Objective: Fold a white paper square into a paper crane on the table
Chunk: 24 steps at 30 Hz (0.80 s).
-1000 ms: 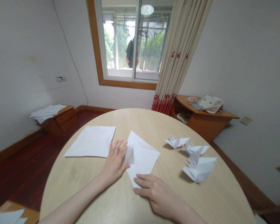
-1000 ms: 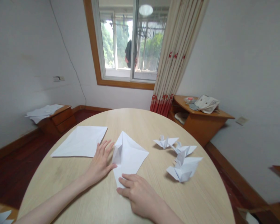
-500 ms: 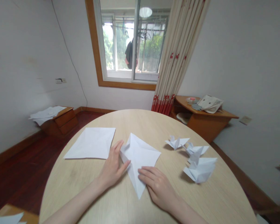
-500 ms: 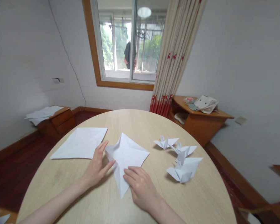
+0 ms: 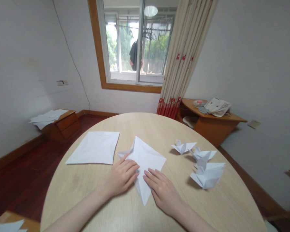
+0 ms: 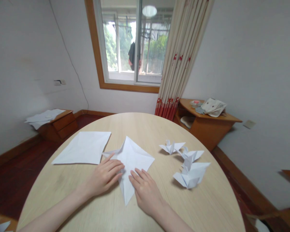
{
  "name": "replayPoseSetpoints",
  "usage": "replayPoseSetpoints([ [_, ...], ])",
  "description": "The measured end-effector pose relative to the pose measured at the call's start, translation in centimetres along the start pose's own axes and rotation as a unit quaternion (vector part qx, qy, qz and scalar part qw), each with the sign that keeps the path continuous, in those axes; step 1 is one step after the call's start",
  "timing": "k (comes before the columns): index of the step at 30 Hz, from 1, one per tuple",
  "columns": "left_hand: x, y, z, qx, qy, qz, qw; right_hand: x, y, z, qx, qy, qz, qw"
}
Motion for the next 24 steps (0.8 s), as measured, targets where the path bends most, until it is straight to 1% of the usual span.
replayPoseSetpoints([
  [3, -0.5, -0.1, 0.8, 0.054, 0.008, 0.029, 0.998, 0.1, 0.0, -0.1, 0.004, 0.000, 0.003, 1.000],
  [5, -0.7, -0.2, 1.2, 0.083, 0.031, 0.032, 0.996, 0.1, 0.0, -0.1, 0.005, -0.001, 0.004, 1.000],
  [7, -0.9, -0.3, 1.4, 0.099, 0.052, 0.030, 0.993, 0.1, 0.0, -0.1, 0.008, -0.007, 0.006, 1.000],
  [10, -1.0, -0.3, 1.5, 0.105, 0.069, 0.019, 0.992, 0.2, 0.1, -0.2, 0.012, -0.019, 0.008, 1.000],
  [14, -0.9, -0.5, 1.7, 0.113, 0.057, -0.005, 0.992, 0.0, 0.3, -0.5, 0.011, -0.028, 0.011, 1.000],
  [20, -0.7, -0.5, 1.6, 0.112, 0.025, -0.039, 0.993, -1.4, 0.5, -1.0, -0.008, -0.035, 0.020, 0.999],
  [24, -0.6, -0.7, 1.7, 0.112, 0.013, -0.058, 0.992, -2.1, 0.4, -0.7, 0.007, -0.023, 0.019, 1.000],
])
Point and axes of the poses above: each hand's wrist, its own y-axis towards the middle knuckle, its own z-axis out of the palm, x = y × z, the point moved 4 cm from there along y, towards the middle knuckle, and after that the axes turned 8 degrees about -x, right-handed, at the moved point
